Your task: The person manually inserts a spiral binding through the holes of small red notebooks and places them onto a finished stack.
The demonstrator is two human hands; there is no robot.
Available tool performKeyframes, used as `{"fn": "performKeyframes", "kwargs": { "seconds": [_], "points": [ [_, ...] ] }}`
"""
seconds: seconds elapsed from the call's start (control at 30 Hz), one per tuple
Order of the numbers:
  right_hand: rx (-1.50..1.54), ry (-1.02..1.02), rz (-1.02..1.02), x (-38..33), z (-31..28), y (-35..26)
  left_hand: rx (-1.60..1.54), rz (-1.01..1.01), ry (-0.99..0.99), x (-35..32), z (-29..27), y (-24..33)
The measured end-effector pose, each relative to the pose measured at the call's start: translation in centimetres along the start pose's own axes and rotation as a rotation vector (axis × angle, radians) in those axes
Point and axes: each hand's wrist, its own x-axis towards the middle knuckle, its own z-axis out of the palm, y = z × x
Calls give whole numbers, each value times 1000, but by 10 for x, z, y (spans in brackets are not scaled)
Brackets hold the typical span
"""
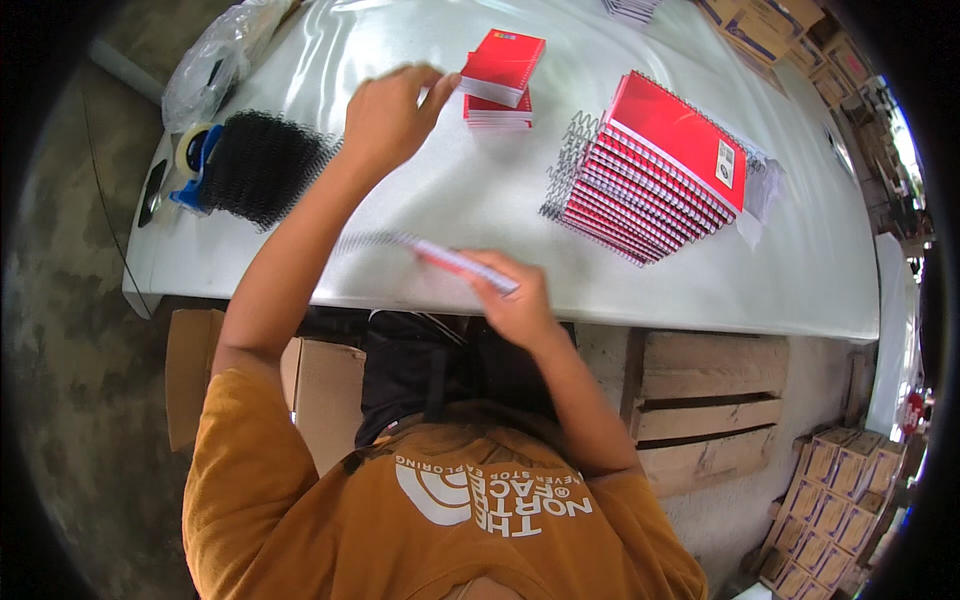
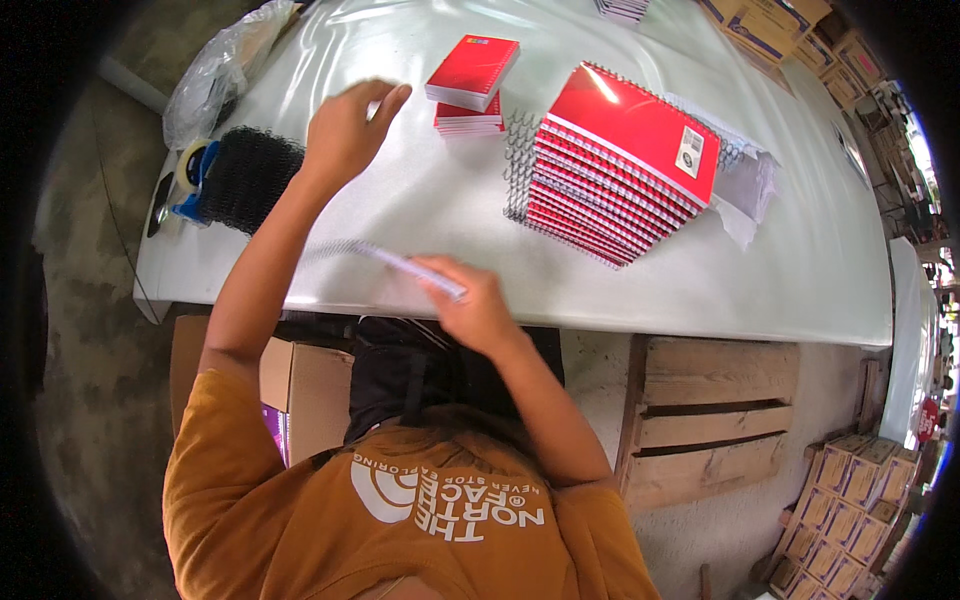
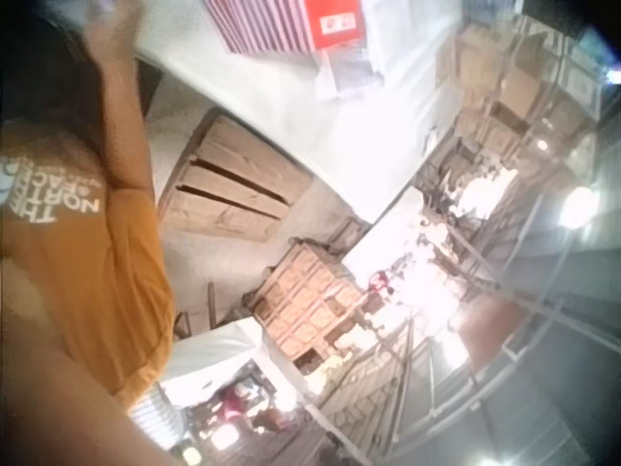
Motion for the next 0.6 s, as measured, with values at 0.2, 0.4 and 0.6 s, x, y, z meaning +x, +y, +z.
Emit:
{"fn": "performKeyframes", "kwargs": {
  "seconds": [0.2, 0.4, 0.6],
  "points": [
    [28, 95, 13, 4, -23, 9, -170, 425, 53, -59, 39, -16],
    [31, 144, 51, 3, -13, 8, -130, 540, 147, -80, 50, -34],
    [-169, 134, -168, -4, 1, 10, -241, 597, 894, -71, 44, -33]
  ]
}}
